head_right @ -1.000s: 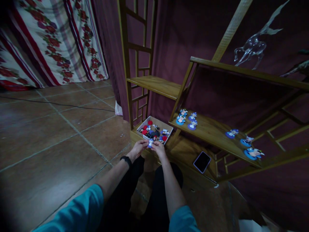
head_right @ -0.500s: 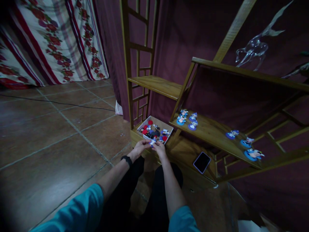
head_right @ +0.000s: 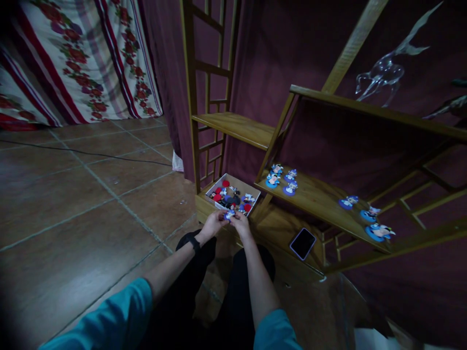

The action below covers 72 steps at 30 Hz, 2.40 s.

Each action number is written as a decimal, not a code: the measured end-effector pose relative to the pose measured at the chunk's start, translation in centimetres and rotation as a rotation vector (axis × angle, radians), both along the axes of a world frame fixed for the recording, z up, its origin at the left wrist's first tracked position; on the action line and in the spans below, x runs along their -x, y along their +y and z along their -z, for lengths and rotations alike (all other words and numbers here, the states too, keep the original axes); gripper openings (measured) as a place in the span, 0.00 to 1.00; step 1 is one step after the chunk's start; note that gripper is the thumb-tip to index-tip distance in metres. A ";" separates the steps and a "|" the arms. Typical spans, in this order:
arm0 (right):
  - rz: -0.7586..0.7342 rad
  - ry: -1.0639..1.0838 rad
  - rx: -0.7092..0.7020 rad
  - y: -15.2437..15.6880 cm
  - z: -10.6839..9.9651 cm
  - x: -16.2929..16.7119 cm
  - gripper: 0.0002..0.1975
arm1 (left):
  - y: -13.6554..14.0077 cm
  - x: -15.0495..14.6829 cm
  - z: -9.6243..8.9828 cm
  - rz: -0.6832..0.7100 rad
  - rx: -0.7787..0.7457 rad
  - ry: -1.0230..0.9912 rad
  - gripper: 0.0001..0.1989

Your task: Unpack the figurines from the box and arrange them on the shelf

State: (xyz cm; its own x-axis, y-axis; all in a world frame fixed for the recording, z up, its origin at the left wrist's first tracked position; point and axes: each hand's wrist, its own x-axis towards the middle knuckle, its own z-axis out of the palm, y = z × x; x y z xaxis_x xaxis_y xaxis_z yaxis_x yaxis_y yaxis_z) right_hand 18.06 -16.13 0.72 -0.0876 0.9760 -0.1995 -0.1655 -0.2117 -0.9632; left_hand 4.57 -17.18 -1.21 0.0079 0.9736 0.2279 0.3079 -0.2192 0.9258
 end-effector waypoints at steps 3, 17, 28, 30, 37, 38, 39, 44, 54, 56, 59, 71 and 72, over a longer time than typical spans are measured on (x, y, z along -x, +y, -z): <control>-0.004 -0.014 -0.008 0.1 0.2 0.0 0.15 | -0.8 -0.2 -0.9 0.003 -0.090 0.178 0.20; -0.048 0.000 -0.085 0.0 0.6 -0.2 0.17 | -2.3 -0.7 -1.7 0.062 -0.188 0.464 0.23; -0.024 -0.038 -0.158 0.2 0.3 -0.4 0.20 | -2.6 0.1 -4.0 0.132 -0.289 0.696 0.28; -0.026 -0.052 -0.149 0.2 0.1 -0.4 0.20 | -2.6 0.2 -4.1 0.135 -0.301 0.703 0.27; -0.040 -0.058 -0.185 0.3 0.1 -0.6 0.19 | -2.6 0.1 -3.9 0.130 -0.305 0.771 0.26; -0.044 -0.063 -0.190 0.3 0.1 -0.6 0.19 | -2.6 0.1 -3.9 0.130 -0.307 0.784 0.26; -0.046 -0.067 -0.190 0.3 0.1 -0.6 0.19 | -2.6 0.1 -3.9 0.130 -0.309 0.793 0.26; -0.041 -0.075 -0.173 0.2 0.1 -0.7 0.19 | -2.6 0.0 -3.7 0.135 -0.318 0.760 0.26; -0.037 -0.047 -0.137 -0.3 -0.2 -0.8 0.19 | -2.9 -0.1 -3.8 0.139 -0.313 0.763 0.25; -0.037 -0.048 -0.132 -0.4 -0.3 -0.8 0.19 | -3.0 -0.2 -3.8 0.135 -0.300 0.752 0.25; -0.033 -0.050 -0.106 -0.5 -0.3 -0.9 0.19 | -2.9 0.0 -3.7 0.151 -0.272 0.704 0.25; 0.007 0.050 0.001 -0.7 -0.9 -0.8 0.16 | -1.4 0.5 -3.1 0.162 -0.017 0.171 0.14; 0.009 0.055 0.012 -0.6 -0.9 -0.8 0.15 | -1.3 0.5 -3.1 0.153 0.022 0.102 0.14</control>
